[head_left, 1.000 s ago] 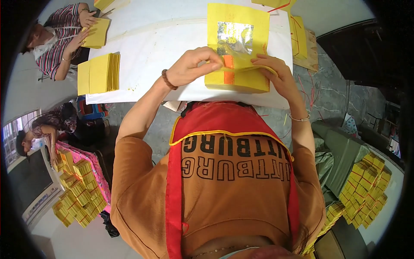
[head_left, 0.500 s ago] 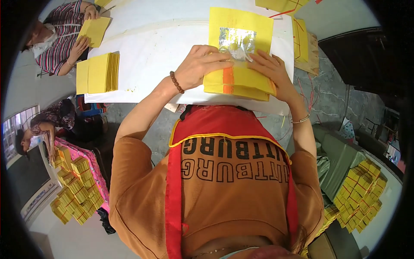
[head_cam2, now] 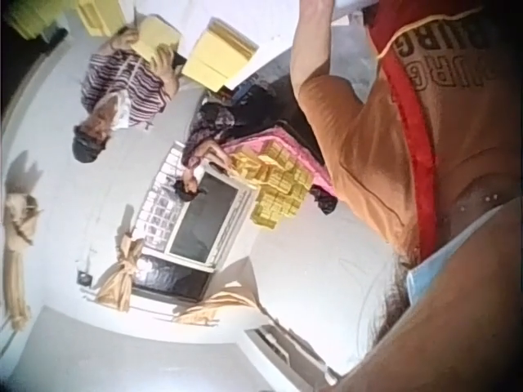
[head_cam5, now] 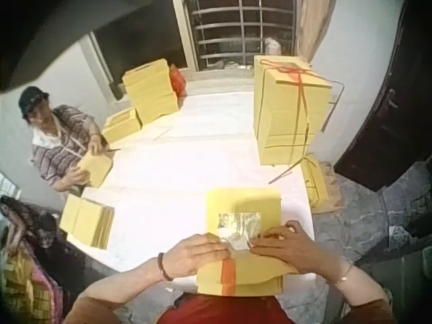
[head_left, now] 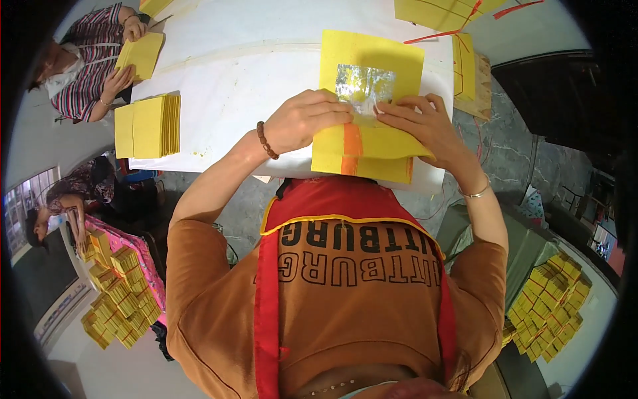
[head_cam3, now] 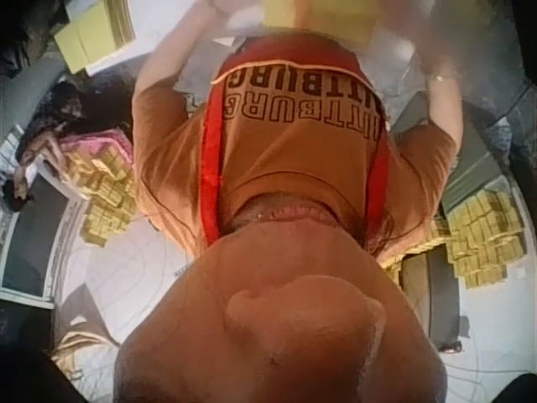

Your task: Folding and stacking yellow sheets of paper and bundling them with string.

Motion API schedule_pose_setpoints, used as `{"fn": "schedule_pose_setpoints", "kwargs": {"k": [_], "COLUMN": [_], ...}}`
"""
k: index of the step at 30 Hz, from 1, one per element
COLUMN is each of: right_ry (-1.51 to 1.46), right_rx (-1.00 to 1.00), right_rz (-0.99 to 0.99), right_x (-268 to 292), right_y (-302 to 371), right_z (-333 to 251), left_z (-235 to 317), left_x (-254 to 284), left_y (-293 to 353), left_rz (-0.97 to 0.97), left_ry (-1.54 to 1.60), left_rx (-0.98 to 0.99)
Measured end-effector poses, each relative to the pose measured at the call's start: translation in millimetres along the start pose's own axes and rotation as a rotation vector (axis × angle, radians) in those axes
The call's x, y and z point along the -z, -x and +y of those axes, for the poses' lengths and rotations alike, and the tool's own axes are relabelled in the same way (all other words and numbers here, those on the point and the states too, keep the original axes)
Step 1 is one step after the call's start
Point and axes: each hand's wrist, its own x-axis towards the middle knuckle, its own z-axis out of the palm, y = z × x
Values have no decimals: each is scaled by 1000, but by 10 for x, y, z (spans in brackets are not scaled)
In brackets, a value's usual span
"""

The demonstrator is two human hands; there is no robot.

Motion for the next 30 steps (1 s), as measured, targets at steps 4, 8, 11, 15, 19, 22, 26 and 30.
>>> {"fn": "schedule_pose_setpoints", "kwargs": {"k": [4, 8, 11, 15, 19, 22, 26, 30], "right_ry": [121, 24, -18, -291, -472, -576, -1087, -1068], "right_rx": [59, 63, 23, -88, -311, -599, -891, -852], "right_rz": [-26, -6, 14, 22, 31, 173, 244, 315], "right_x": [180, 69, 24, -8, -88, -231, -234, -268], "right_y": [21, 105, 173, 183, 195, 190, 154, 170], "right_z": [-116, -254, -321, -310, -293, -334, -422, -397], "left_z": [125, 276, 405, 406, 378, 397, 359, 261], "left_x": [116, 143, 147, 54, 119, 156, 149, 84], "left_y": [-47, 24, 86, 140, 64, -44, -70, -66], "left_rz": [78, 81, 23, 32, -40, -31, -86, -67], "left_ry": [-34, -60, 66, 242, 406, 469, 534, 657], "left_rx": [-8, -36, 107, 198, 461, 672, 903, 1020]}}
